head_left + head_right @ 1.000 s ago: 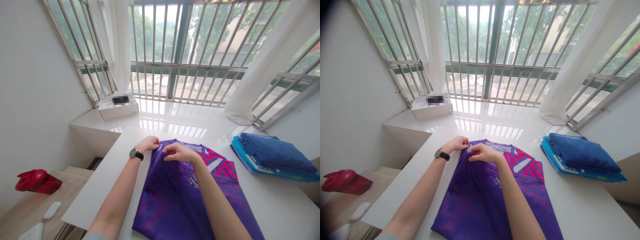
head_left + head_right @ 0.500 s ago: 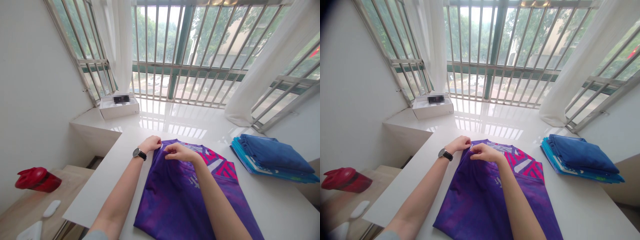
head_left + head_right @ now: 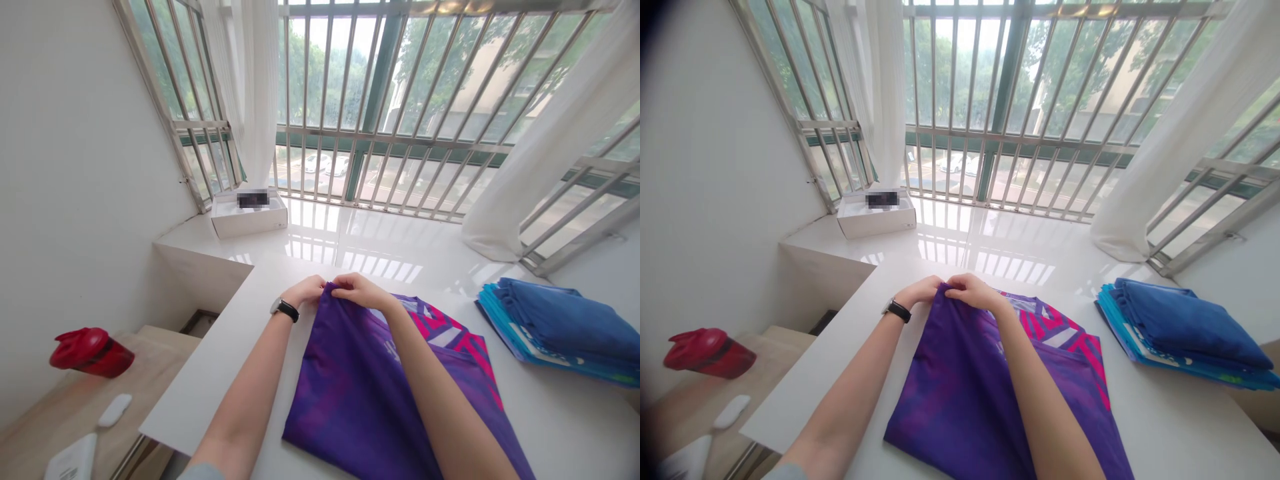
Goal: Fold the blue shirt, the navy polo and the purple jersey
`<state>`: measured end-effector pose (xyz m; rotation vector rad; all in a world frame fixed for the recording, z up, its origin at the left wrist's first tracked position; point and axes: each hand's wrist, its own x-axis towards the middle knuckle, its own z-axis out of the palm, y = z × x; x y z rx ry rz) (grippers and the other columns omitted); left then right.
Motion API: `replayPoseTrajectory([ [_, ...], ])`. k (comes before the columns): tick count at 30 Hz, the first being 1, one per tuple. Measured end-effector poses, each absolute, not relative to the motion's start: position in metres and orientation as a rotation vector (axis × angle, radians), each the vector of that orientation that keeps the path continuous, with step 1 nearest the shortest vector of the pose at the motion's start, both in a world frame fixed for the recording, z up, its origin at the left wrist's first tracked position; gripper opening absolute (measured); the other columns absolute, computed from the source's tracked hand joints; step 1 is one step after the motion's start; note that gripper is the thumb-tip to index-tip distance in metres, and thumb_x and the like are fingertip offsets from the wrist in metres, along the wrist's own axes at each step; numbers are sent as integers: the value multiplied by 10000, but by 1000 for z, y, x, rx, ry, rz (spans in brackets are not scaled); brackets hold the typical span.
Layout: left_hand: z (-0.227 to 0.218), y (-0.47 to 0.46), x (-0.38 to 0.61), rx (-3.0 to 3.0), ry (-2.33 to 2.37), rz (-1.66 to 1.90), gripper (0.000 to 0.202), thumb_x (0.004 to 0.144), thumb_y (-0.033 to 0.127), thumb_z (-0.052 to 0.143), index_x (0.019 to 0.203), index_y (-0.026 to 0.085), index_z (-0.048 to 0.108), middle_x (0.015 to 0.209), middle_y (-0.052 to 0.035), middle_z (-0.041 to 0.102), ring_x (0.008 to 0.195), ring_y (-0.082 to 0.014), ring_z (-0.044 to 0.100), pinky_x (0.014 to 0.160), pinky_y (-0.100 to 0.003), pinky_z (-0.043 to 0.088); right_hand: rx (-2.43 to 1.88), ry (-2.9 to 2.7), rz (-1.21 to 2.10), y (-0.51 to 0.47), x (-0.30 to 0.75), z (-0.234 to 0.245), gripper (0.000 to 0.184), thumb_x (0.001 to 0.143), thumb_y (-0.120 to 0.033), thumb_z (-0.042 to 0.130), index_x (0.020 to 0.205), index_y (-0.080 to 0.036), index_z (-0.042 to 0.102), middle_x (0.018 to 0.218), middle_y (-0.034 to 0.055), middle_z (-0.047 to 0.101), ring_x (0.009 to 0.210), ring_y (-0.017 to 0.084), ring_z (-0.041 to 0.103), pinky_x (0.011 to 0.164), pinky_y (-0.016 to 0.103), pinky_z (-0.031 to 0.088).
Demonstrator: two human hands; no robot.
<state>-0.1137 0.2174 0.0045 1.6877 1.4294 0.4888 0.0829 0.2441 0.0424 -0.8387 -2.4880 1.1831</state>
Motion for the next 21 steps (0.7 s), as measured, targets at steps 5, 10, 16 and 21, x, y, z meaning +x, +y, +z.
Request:
replayPoseTrajectory([
  [5,4,218,-124,1588,1293,438,222,813,338,492,694,166,567,681,-28,691,636,-168,676,518,-216,413,-1001,-2556,998,262,79,5,209,821,-347,579,738,-176,665,660,-10,589,640,154,501,617,289,366],
  [10,-3,222,-127,1556,1304,486,226,818,365,559,742,156,597,773,-59,724,687,-171,695,555,-218,467,-1019,-2543,947,262,80,-7,217,834,-362,566,778,-180,671,712,6,624,675,168,526,646,296,381],
  [16,-5,221,-130,1501,1291,529,155,791,290,630,857,150,637,710,-28,702,713,-172,707,612,-224,530,-1014,-2529,989,265,80,-5,190,825,-343,593,854,-191,703,791,18,680,731,175,579,694,294,419],
  [21,5,217,-137,1717,1492,550,165,793,260,610,884,135,667,721,-43,707,667,-152,693,558,-197,498,-997,-2523,1042,264,83,-7,196,824,-336,594,865,-186,714,793,17,674,726,167,559,698,294,420],
])
